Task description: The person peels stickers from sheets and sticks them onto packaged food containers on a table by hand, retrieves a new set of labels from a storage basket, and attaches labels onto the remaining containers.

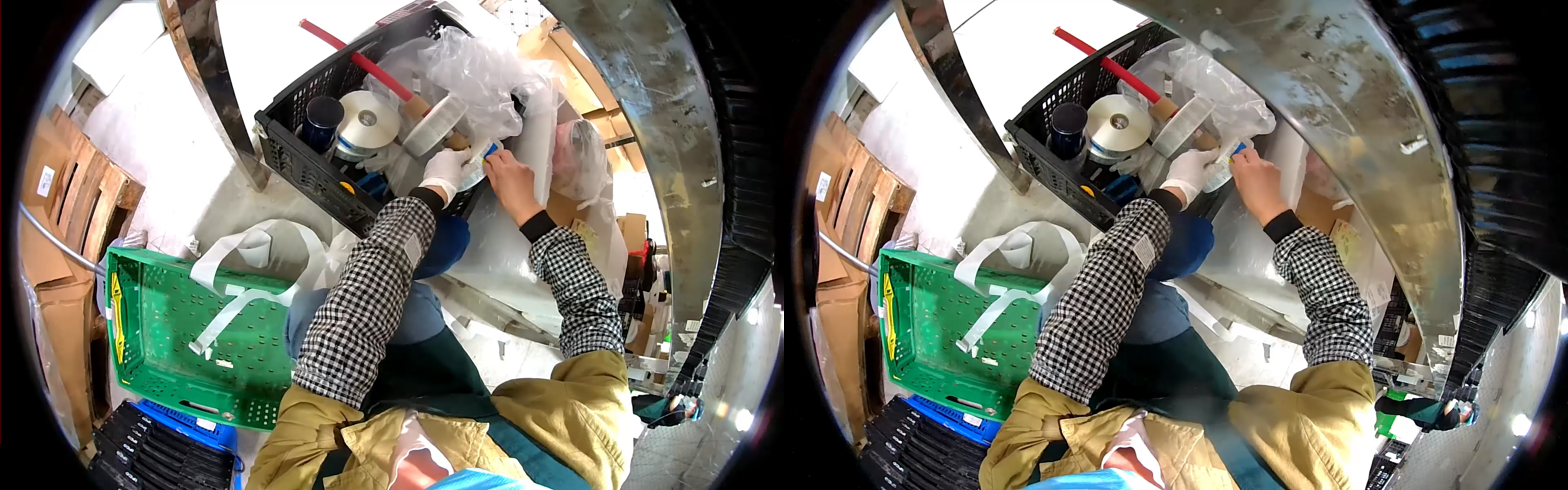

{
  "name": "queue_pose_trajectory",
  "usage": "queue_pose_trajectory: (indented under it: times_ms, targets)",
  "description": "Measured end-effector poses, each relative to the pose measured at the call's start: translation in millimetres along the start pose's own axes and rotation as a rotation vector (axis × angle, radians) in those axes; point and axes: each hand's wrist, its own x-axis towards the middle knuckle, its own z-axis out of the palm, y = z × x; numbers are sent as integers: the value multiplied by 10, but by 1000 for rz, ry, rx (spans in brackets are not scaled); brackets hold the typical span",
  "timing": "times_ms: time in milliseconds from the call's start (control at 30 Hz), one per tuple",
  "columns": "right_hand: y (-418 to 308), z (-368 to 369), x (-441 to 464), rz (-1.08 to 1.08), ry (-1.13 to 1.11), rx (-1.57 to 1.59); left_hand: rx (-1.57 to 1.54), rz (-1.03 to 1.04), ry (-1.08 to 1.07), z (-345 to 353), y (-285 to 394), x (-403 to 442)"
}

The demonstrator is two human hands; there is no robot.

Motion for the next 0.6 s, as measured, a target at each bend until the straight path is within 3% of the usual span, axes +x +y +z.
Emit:
queue_pose_trajectory:
  times_ms: [267,367,500,600]
  targets:
    - [67,42,88,-194,4,-208,12,-3,19,78,-15,47]
    - [290,1,219,-111,51,194,18,-26,10,32,23,16]
    - [373,-210,168,329,-216,756,35,-53,-29,-62,137,-36]
    - [334,-257,88,362,-262,848,7,-33,5,-93,226,-90]
